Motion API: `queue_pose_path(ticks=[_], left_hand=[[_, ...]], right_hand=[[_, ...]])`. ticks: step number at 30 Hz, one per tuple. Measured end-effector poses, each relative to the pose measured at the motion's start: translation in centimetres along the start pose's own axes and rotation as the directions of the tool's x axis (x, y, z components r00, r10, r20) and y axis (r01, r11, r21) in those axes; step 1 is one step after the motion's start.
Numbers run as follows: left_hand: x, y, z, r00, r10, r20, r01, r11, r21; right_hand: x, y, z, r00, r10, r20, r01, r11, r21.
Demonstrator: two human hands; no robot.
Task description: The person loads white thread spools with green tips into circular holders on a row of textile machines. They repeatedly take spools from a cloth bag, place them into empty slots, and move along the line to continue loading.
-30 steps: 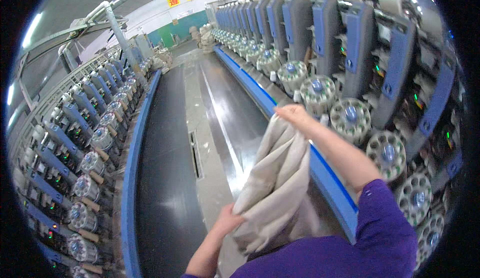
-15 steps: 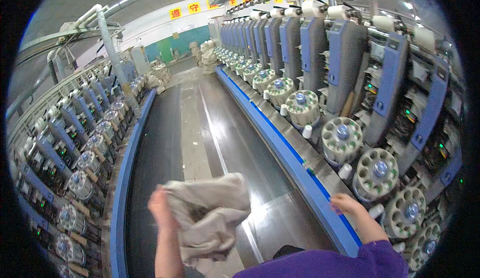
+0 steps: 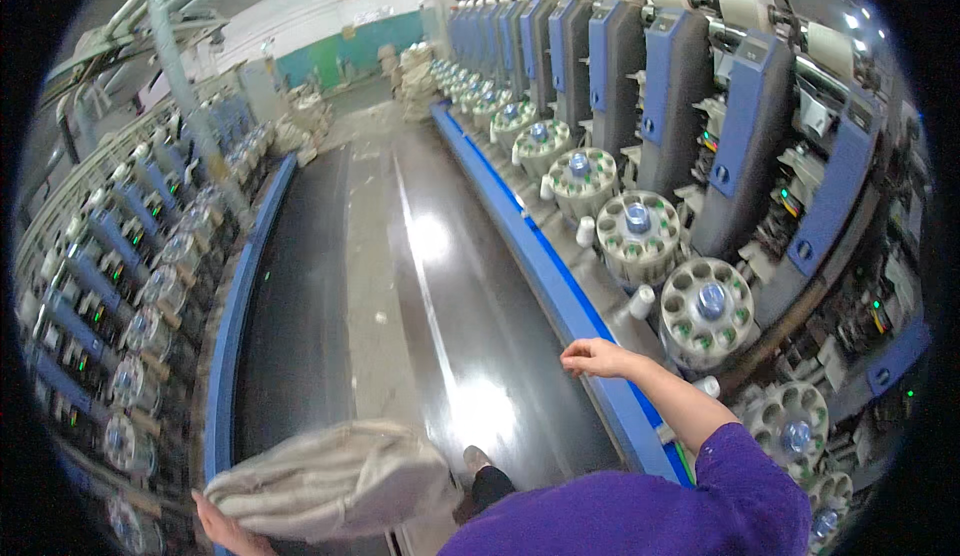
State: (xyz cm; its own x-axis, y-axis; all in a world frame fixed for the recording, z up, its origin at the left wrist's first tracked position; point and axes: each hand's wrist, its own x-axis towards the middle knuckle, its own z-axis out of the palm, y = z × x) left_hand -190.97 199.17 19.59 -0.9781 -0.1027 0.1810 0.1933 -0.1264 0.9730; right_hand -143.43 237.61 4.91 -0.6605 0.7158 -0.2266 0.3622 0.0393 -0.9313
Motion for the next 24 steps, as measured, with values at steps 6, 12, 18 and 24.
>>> queue_pose_path(ticks=[6,12,18,24], left_hand=[[2.1,-5.7,25.2,0.95,0.131,0.283,-0.221,0.923,0.314],[7.8,-11.1,47.4,0.936,0.05,0.348,-0.15,0.952,0.266],[10.6,-19.7,61.6,0.963,0.178,0.2,-0.252,0.859,0.445],[13.0,-27.3,77.8,0.974,0.0,0.227,-0.166,0.683,0.712]], right_hand=[[11.8,9.0,-7.9,0.766,0.171,-0.62,-0.208,0.978,0.013],[7.2,18.7,-8.8,0.775,0.549,-0.311,-0.63,0.641,-0.438],[29.0,20.7,-17.9,0.867,0.47,-0.165,-0.496,0.793,-0.353],[70.8,8.4,-33.9,0.933,0.151,-0.326,-0.302,0.823,-0.481]])
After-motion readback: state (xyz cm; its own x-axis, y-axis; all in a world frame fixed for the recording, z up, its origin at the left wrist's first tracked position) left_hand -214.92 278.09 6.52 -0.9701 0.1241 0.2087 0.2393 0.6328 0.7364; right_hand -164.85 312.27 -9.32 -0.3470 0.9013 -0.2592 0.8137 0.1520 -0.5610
